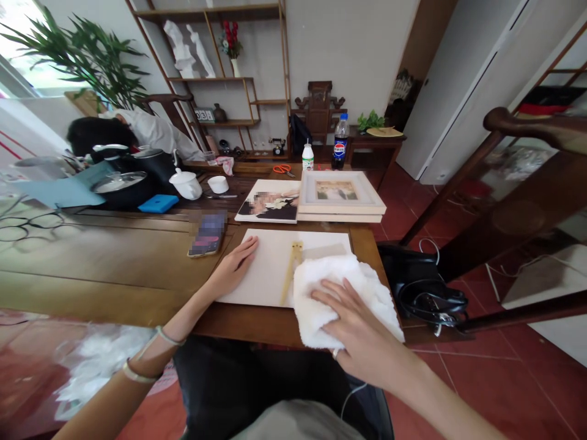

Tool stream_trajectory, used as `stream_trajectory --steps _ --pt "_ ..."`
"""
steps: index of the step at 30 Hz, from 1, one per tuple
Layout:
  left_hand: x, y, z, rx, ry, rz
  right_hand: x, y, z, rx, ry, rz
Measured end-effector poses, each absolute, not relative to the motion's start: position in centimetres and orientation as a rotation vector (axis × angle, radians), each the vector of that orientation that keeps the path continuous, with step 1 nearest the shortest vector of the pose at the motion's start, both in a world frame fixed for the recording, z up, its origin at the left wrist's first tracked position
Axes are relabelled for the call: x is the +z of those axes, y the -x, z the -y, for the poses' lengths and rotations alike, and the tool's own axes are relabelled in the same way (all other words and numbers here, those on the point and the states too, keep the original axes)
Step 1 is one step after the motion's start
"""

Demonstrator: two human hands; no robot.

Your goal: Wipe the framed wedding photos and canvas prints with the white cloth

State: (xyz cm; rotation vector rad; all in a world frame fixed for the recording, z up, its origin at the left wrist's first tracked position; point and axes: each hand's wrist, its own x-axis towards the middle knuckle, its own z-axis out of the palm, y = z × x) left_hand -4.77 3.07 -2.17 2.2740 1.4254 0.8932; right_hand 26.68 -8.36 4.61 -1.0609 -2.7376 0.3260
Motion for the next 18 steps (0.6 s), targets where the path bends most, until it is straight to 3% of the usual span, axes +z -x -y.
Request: stream_trajectory --steps 11,18 --pt "-1.6 4.7 -2.9 0.874 -2.255 -1.434 2.8 -26.2 -3.5 0.013 1.232 2.644" --pt "-1.7 4.6 -2.9 0.893 -2.256 -1.426 4.0 -25.5 2.5 0.126 1.275 2.699"
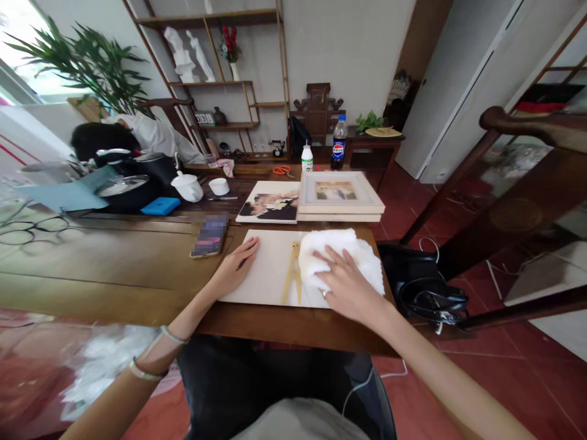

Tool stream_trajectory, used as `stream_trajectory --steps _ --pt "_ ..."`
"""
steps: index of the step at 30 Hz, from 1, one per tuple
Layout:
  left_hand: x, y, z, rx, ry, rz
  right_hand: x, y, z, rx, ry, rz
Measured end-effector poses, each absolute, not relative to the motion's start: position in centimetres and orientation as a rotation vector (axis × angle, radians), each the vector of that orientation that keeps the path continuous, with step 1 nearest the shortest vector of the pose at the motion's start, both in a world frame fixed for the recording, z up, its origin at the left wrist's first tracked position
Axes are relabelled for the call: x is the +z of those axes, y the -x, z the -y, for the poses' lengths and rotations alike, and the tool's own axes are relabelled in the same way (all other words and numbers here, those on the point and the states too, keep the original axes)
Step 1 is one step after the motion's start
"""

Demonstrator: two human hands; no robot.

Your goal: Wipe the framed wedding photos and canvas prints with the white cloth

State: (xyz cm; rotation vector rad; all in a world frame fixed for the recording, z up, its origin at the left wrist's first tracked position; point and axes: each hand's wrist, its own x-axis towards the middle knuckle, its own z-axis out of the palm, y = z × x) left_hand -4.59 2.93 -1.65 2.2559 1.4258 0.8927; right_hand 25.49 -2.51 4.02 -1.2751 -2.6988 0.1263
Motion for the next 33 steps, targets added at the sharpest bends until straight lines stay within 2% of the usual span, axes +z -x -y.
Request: stream_trajectory --steps 4,7,17,23,29,33 --pt "-1.7 4.6 -3.0 0.88 -2.269 -1.429 5.9 -25.6 8.7 0.336 1.249 2.801" --pt "-1.8 4.7 -3.0 0.881 -2.277 -1.428 6.6 -26.0 9.8 0.41 1.214 2.809" --pt "-2.0 4.9 -3.2 0.891 -2.28 -1.415 2.5 -25.5 -3.1 0.115 1.341 2.559" --pt "-2.1 4.8 -3.2 0.909 -2.279 -1.417 3.3 -25.2 -2.2 0.089 1.336 2.601" --pt "-2.0 4.7 -3.1 0.902 -2.283 -1.431 7.2 -26.2 5.8 0.433 1.256 2.761" --pt "-1.9 4.7 -3.0 0.9 -2.277 -1.434 8.0 -26.6 6.1 0.632 1.369 2.628"
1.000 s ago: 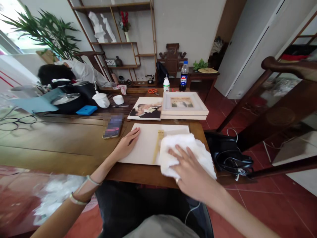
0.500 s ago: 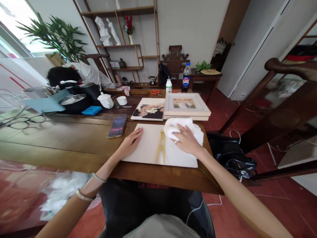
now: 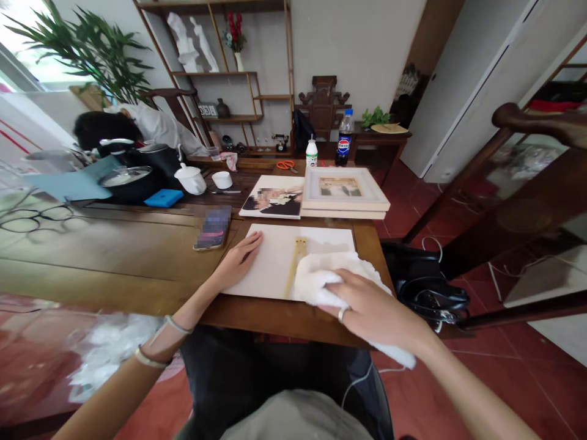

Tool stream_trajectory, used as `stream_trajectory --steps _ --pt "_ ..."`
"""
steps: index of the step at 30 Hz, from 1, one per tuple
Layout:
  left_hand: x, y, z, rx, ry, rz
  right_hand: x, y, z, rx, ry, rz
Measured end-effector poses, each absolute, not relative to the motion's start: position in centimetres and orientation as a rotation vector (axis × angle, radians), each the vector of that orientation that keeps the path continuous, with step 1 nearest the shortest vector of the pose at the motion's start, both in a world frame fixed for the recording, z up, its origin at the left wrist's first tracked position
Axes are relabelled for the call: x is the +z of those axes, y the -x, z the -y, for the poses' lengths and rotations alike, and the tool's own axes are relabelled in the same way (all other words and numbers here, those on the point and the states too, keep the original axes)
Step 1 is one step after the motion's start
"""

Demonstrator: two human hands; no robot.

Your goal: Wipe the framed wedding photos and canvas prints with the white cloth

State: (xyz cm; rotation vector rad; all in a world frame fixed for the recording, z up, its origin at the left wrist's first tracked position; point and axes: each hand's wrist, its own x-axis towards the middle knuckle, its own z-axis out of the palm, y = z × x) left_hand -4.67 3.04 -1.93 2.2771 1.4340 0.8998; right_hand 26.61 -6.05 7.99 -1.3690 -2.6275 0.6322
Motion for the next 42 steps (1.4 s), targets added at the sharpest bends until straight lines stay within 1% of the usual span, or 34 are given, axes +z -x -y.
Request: stream_trajectory --steps 2,5,7,10,13,19,22,26,29,32,36,42 --pt "-2.0 4.7 -3.1 0.898 -2.277 -1.431 7.1 -26.1 4.1 0.632 1.449 2.481" --pt "-2.0 4.7 -3.2 0.899 -2.274 -1.43 5.3 -24.2 0.4 0.506 1.457 2.354" --pt "-2.0 4.8 -3.2 0.9 -2.273 -1.426 4.4 -22.5 -1.8 0.376 1.428 2.354" --pt "-1.9 4.8 -3.2 0.895 -2.271 -1.426 3.7 -20.3 -3.3 0.221 1.375 2.503" --pt "-1.9 4.7 -3.2 0.891 -2.274 -1.432 3.7 -19.5 -1.8 0.172 1.304 2.668" --pt "-2.1 4.7 -3.1 0.915 -2.286 -1.421 4.2 -20.1 6.4 0.287 1.007 2.85" --pt "-2.0 4.7 -3.1 0.912 -2.291 -1.417 4.2 -20.7 7.0 0.281 0.983 2.855" --pt "-1.9 4.7 -3.1 0.909 -2.279 -1.415 4.0 -20.7 2.4 0.237 1.087 2.769" --pt "-1.9 4.7 -3.1 0.902 -2.276 -1.42 3.8 -19.7 -1.7 0.125 1.221 2.712" --pt "-2.0 4.8 -3.2 0.904 -2.285 -1.423 3.6 -18.1 -3.3 0.006 1.326 2.704" --pt "-2.0 4.7 -3.2 0.91 -2.273 -1.418 3.9 -16.3 -0.3 -0.041 1.282 2.825" --pt "-2.2 4.7 -3.2 0.933 -2.277 -1.408 4.9 -16.2 6.5 0.116 1.085 2.991"
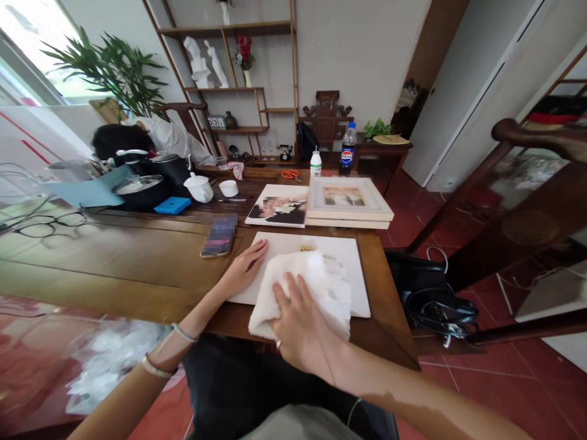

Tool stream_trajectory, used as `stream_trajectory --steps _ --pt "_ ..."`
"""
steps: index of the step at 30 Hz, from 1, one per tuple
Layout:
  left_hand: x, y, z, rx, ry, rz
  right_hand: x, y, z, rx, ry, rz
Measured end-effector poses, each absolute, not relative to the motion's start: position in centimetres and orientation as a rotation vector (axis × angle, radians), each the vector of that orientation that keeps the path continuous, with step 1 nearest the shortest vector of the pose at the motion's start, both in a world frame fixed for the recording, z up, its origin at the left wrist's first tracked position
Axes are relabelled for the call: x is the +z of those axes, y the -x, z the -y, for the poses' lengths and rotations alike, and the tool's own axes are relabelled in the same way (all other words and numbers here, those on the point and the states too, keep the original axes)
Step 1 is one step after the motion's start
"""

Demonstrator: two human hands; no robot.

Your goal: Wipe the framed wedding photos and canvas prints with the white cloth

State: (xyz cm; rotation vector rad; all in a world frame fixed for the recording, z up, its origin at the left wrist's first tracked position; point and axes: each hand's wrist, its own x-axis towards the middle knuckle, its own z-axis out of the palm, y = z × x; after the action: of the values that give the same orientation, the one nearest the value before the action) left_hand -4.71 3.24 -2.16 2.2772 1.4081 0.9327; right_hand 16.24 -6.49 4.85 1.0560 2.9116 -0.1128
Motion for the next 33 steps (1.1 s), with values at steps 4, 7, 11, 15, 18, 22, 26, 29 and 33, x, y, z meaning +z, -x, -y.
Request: stream_trajectory --steps 4,7,11,15,18,22,26,29,33 --pt "-2.3 4.8 -3.3 0.934 -2.281 -1.41 4.7 -17.5 4.9 -0.208 -1.112 -3.013" --pt "-2.3 4.9 -3.3 0.927 -2.273 -1.406 4.2 -17.9 1.2 -0.172 -1.239 -3.049" --pt "-2.1 4.9 -3.3 0.918 -2.273 -1.402 3.7 -16.8 -2.7 -0.004 -1.377 -3.001" --pt "-2.1 4.9 -3.3 0.916 -2.272 -1.398 3.8 -15.4 -2.0 0.083 -1.379 -2.968" --pt "-2.2 5.0 -3.3 0.92 -2.269 -1.39 4.2 -15.2 1.4 -0.006 -1.18 -3.02" --pt "-2.4 5.0 -3.4 0.935 -2.272 -1.374 4.8 -15.7 5.4 -0.128 -0.964 -3.001" --pt "-2.4 5.0 -3.4 0.923 -2.248 -1.39 4.6 -16.1 4.6 -0.164 -1.064 -3.036" --pt "-2.3 4.9 -3.3 0.921 -2.187 -1.401 4.2 -15.5 2.1 -0.078 -1.25 -3.05" --pt "-1.9 4.8 -3.1 0.995 -2.026 -1.373 4.1 -13.4 1.2 0.043 -1.279 -3.049"
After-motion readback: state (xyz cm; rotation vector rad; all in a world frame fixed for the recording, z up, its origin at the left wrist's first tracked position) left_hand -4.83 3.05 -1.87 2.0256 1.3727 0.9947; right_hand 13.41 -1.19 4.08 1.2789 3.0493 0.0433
